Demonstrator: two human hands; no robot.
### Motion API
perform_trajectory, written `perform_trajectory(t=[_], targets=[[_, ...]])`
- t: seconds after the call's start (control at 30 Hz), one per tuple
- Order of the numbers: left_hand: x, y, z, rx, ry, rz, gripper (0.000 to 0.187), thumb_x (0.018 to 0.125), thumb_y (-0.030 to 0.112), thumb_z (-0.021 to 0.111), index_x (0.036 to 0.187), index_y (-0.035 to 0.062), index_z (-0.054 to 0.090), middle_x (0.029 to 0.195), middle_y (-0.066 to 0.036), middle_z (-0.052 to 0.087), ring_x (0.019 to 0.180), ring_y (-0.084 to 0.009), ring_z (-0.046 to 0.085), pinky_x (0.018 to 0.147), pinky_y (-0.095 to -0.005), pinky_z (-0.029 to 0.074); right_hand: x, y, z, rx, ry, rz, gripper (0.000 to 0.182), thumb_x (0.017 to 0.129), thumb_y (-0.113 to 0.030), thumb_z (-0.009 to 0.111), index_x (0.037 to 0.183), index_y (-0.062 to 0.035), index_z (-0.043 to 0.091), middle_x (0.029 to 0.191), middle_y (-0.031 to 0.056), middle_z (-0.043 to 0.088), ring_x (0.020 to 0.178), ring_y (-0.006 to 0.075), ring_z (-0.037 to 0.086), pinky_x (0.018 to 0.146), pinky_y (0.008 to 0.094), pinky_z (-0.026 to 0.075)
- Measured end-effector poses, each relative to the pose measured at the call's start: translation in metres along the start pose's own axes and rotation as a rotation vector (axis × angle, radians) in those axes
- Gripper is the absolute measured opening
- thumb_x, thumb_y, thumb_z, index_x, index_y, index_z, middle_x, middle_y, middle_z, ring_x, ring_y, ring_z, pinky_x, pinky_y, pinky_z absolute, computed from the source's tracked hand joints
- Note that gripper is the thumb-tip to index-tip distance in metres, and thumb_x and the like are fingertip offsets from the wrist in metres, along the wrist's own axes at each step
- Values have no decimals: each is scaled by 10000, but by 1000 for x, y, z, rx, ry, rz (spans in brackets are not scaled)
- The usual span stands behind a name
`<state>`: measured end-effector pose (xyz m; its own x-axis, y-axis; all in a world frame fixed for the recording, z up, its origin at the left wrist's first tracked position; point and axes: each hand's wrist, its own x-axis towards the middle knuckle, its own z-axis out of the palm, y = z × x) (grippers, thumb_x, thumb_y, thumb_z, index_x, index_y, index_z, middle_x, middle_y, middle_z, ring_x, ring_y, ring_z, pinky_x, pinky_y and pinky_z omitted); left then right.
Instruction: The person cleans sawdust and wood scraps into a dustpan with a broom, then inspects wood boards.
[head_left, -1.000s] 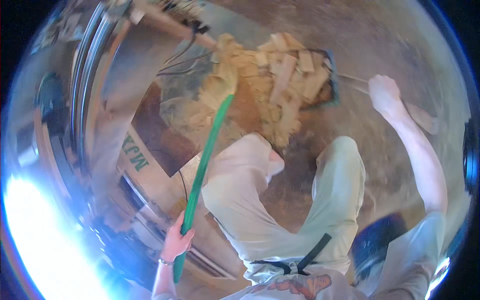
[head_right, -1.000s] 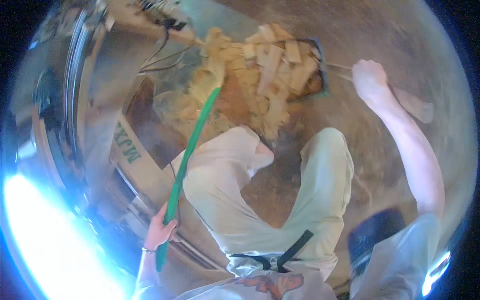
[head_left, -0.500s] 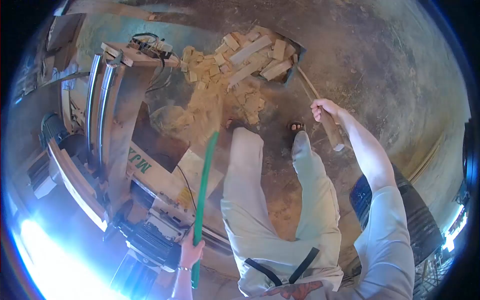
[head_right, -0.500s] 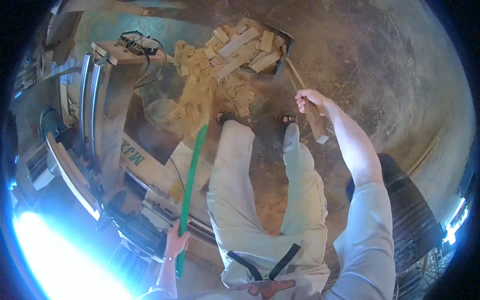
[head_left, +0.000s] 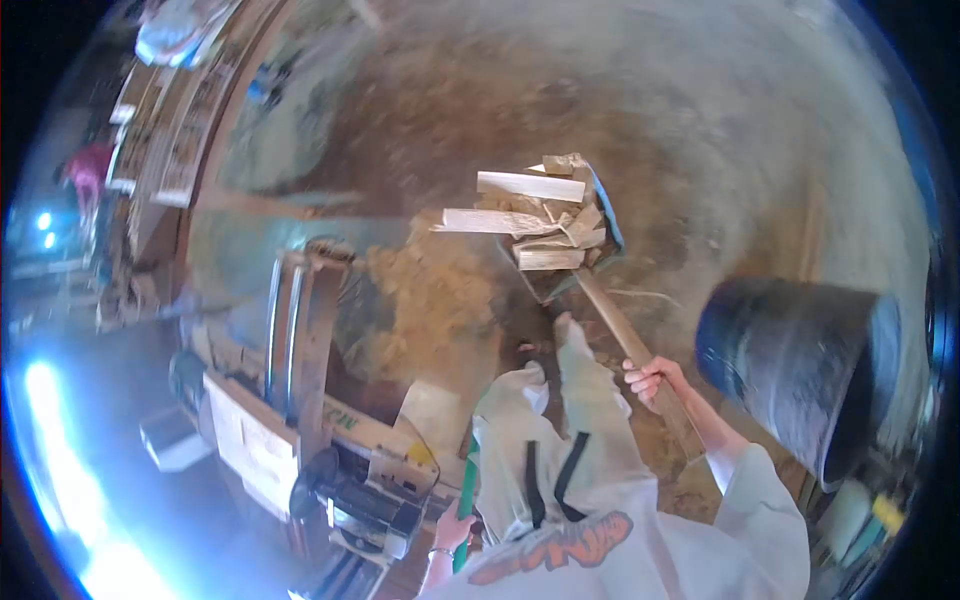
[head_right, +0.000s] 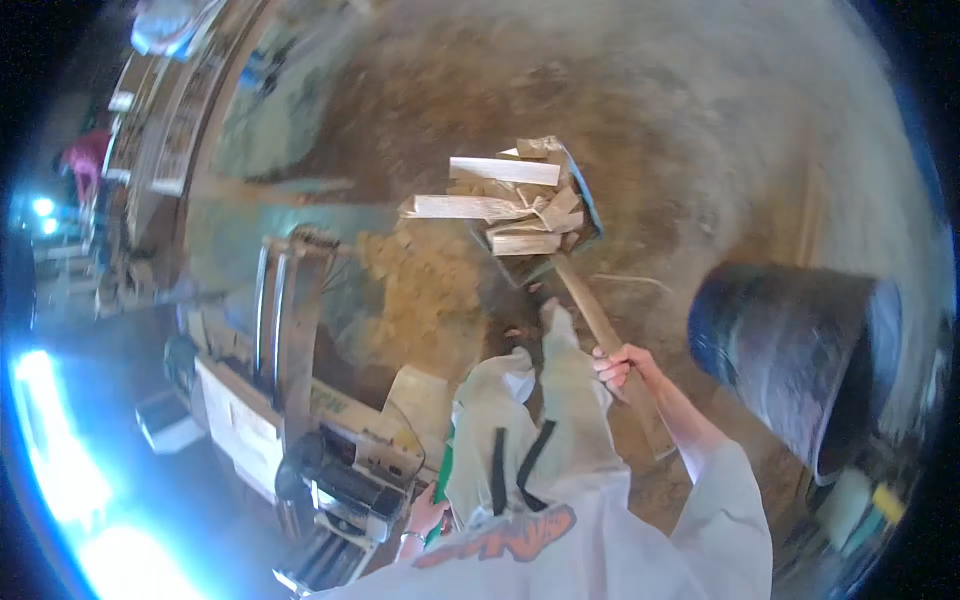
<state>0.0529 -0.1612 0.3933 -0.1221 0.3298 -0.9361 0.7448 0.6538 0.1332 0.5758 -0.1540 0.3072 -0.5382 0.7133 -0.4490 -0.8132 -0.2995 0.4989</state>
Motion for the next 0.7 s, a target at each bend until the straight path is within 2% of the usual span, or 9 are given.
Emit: perform_trajectory(t=[0.03, 0.1, 0.17, 0.27, 0.4, 0.43, 0.53, 0.6, 0.7], targets=[[27, -26, 0, 3, -77, -13, 356, 801, 131, 641, 1126, 23, 547, 709, -127, 650, 506, -218, 630, 463, -357, 508, -29, 30, 15, 51, -52, -51, 408, 779, -7, 537, 1174, 16, 439, 804, 9, 430, 622, 58, 452, 542, 218, 446], [108, -81, 7, 272, 9, 319, 345, 803, 189, 634, 1098, 29, 555, 714, -159, 650, 580, -270, 654, 523, -394, 516, -98, 95, 37, 105, -108, -252, 425, 771, 16, 539, 1181, 19, 427, 805, 10, 427, 614, 56, 449, 546, 207, 443], [122, -56, 8, 351, -24, 423, 412, 806, 300, 606, 1127, 45, 576, 787, -222, 662, 752, -351, 679, 645, -459, 514, -154, 143, 59, 127, -90, -443, 413, 768, 44, 537, 1163, 9, 422, 797, 4, 417, 583, 51, 437, 539, 192, 430], [158, -24, 10, 655, 151, 514, 463, 812, 307, 587, 1196, 49, 572, 844, -233, 679, 817, -369, 681, 685, -464, 517, -231, 185, 59, 198, -503, -540, 472, 766, 23, 554, 1212, 45, 399, 798, 16, 439, 624, 79, 499, 549, 219, 481], [122, 92, 27, 793, -36, 594, 490, 765, 289, 671, 1180, 32, 624, 934, -251, 690, 916, -391, 671, 764, -421, 523, -337, 226, 65, 182, -781, -846, 481, 757, 34, 552, 1199, 19, 361, 748, 12, 427, 615, 117, 531, 544, 242, 487], [187, 77, 33, 673, -62, 665, 477, 750, 255, 708, 1142, -9, 643, 929, -251, 691, 909, -369, 676, 777, -406, 524, -358, 227, 55, 115, -786, -903, 475, 768, 34, 544, 1205, 17, 361, 760, 11, 424, 603, 101, 508, 535, 231, 472], [167, 132, 75, 769, -69, 619, 400, 760, 198, 702, 1091, -22, 659, 855, -218, 698, 793, -305, 691, 721, -404, 532, -427, 227, 27, -51, -729, -1086, 463, 794, 33, 526, 1224, 6, 357, 783, 10, 417, 581, 71, 458, 516, 207, 438], [142, 176, 109, 760, -221, 552, 304, 814, 132, 656, 1081, -13, 635, 784, -171, 678, 640, -237, 660, 594, -391, 535, -468, 232, -1, -86, -608, -1202, 466, 802, 30, 524, 1234, -5, 352, 784, 11, 414, 586, 73, 452, 511, 205, 428], [91, 233, 158, 560, -269, 453, 196, 879, 39, 562, 1070, 2, 546, 680, -92, 611, 492, -178, 580, 428, -339, 487, -500, 242, -57, -84, -127, -1535, 531, 767, -26, 607, 1245, -35, 375, 789, 6, 414, 583, 83, 435, 474, 256, 408]])
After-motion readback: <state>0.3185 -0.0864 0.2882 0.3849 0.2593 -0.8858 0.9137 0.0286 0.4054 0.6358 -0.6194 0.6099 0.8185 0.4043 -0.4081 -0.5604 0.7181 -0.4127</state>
